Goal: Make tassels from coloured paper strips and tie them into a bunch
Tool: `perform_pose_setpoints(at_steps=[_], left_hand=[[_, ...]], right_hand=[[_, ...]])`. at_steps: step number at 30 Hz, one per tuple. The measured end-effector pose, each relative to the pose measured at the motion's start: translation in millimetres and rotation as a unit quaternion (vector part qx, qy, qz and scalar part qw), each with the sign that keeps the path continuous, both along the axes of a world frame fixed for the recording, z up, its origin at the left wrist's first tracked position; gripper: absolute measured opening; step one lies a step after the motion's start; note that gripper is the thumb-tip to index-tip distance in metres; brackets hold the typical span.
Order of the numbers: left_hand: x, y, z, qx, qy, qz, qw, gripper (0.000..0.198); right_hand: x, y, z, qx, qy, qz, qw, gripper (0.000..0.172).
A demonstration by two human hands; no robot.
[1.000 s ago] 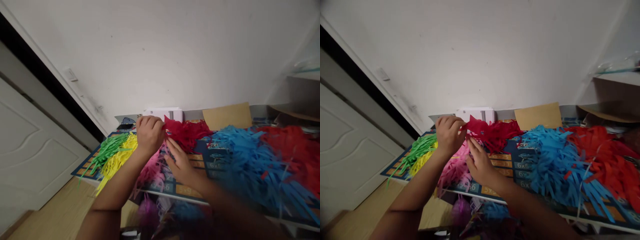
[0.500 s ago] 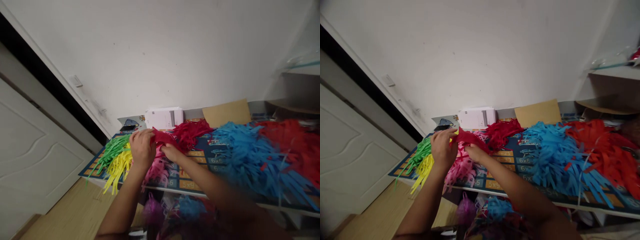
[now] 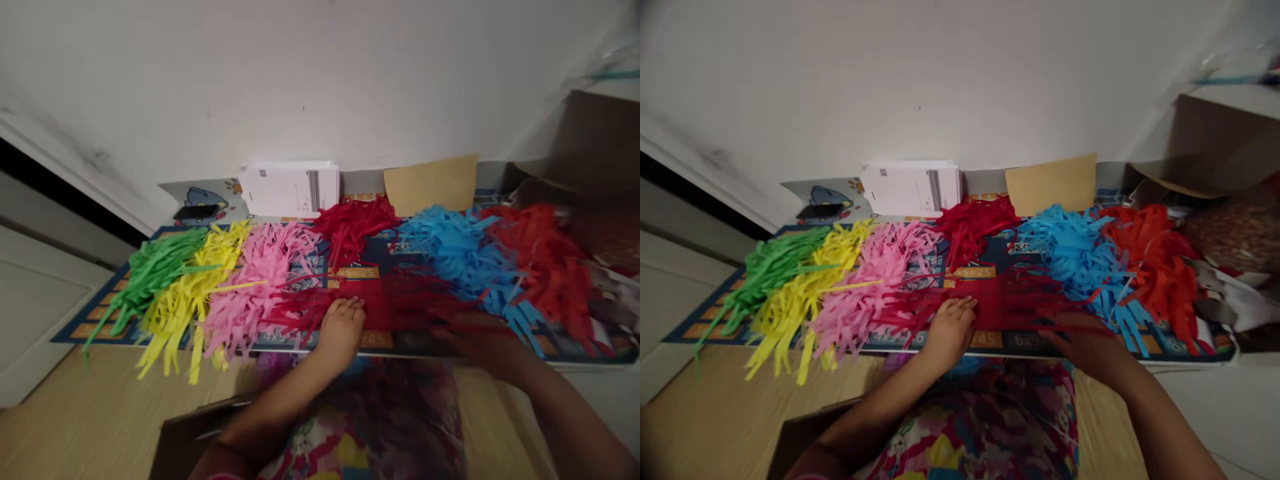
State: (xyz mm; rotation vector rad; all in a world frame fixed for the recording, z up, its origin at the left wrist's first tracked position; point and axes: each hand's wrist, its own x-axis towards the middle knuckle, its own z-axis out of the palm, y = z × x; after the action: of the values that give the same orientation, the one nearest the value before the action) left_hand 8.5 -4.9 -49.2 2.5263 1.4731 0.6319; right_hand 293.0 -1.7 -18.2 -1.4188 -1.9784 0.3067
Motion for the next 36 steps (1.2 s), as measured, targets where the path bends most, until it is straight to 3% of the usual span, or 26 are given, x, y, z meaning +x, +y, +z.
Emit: perform_pose_setpoints(at_steps=[2,3,4,5,7,10,13,15,21,26,36], left_hand=[[4,1,-0.5,-0.020,0.004,-0.002,1.000,0.029],[6,2,1.5,-0.026,0.010,-0.006,1.000,0.028],[7,3,4.3,-0.031,0.019,-0.009,0.999,0.026],[8,4,7.4,-0.035,0.030,-0.012,0.999,0.025],[10,6,13.3,-0.039,0.055,-0.022,0.997,0.024],[4,9,18.2,-0.037,0.086,-0.056,0.994,0.023],[-14,12,18.9,-0.053,0.095,-0.100,0.989,0.023],[-27,15,19.1,-0.074,0.079,-0.094,0.990,0.021],[-40,45,26.3,-0.177,-0.015,0.062,0.982,0.014],[-29,65,33.3,-0.218,0.077,0.131,0.964,0.023],[-24,74,32.2,-0.218,0.152,0.130,0.955,0.029]], right_hand=[[13,-24,4.7,0.016,-0.016,-0.013,1.000,0.026],[8,-33,6.4,0.058,-0.023,-0.084,0.995,0.037],[-4,-39,6.4,0.107,-0.027,-0.104,0.989,0.048],[-21,-42,4.1,0.114,-0.041,-0.036,0.992,0.059],[-59,-37,-7.0,0.054,-0.094,0.105,0.989,0.075],[-90,-8,-30.5,-0.002,-0.133,0.193,0.972,0.058],[-80,21,-44.8,-0.035,-0.124,0.236,0.963,0.037],[-67,36,-43.6,-0.056,-0.109,0.227,0.966,0.031],[-70,74,-19.0,-0.151,-0.107,0.129,0.974,0.026],[-85,85,-20.9,-0.179,-0.174,0.070,0.966,0.022],[-83,85,-29.1,-0.191,-0.145,0.039,0.970,0.023]])
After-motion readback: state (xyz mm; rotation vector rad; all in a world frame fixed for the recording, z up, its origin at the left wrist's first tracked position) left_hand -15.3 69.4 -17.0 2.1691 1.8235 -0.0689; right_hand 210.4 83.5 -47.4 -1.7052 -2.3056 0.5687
